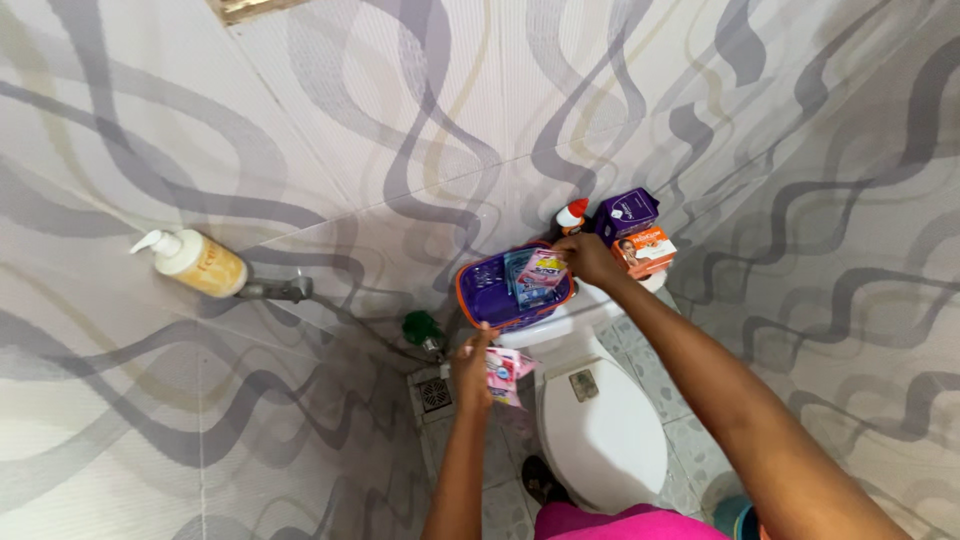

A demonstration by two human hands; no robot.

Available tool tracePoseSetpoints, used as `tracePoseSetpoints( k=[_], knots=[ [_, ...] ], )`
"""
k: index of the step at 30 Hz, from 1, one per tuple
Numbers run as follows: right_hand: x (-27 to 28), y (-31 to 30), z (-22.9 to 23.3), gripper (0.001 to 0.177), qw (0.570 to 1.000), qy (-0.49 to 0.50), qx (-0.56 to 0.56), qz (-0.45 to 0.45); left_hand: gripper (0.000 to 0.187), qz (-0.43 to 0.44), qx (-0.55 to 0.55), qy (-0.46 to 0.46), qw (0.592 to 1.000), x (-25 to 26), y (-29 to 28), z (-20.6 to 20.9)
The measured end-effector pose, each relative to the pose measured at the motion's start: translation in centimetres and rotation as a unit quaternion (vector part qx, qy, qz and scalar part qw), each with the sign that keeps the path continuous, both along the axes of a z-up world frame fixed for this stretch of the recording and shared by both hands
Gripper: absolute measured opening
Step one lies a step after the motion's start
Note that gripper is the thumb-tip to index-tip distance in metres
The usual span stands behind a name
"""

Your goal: The person unpacks various household items from a blue plastic bag and places them into a purple basket on a toilet tank. The items include a box of tissues, several packets of sanitary pads, and multiple sachets of cleaning powder. The person handles each item individually, opening packaging and arranging the contents within the basket.

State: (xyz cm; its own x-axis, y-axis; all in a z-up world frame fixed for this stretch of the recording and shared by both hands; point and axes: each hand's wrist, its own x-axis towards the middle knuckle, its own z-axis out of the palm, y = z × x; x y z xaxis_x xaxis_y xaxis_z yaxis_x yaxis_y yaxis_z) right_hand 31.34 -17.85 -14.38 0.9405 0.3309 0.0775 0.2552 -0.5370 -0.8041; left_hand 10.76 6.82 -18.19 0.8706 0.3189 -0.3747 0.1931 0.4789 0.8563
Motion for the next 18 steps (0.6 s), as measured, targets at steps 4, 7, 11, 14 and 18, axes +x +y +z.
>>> tracePoseSetpoints(
  k=[4,7,11,14,18],
  knots=[
    [1.5,1.6,-3.1,0.012,0.991,-0.117,-0.069,-0.011,0.052,0.059,-0.006,0.033,0.998,1.2,1.9,-2.6],
    [2.3,3.2,-4.8,0.011,0.994,-0.082,-0.074,-0.008,0.066,0.090,0.026,0.047,0.994,2.4,2.5,-5.7],
    [3.0,4.1,-7.5,0.008,0.986,-0.113,-0.123,0.009,0.055,0.076,-0.018,0.096,0.992,3.4,2.5,-4.7],
    [3.0,4.4,-9.5,0.008,0.971,-0.133,-0.198,-0.004,0.045,0.058,-0.082,0.109,0.989,3.1,2.0,-1.6],
    [2.4,4.6,-10.0,0.009,0.953,-0.213,-0.216,-0.005,0.047,0.057,-0.124,0.094,0.986,3.0,1.4,-0.1]
  ],
)
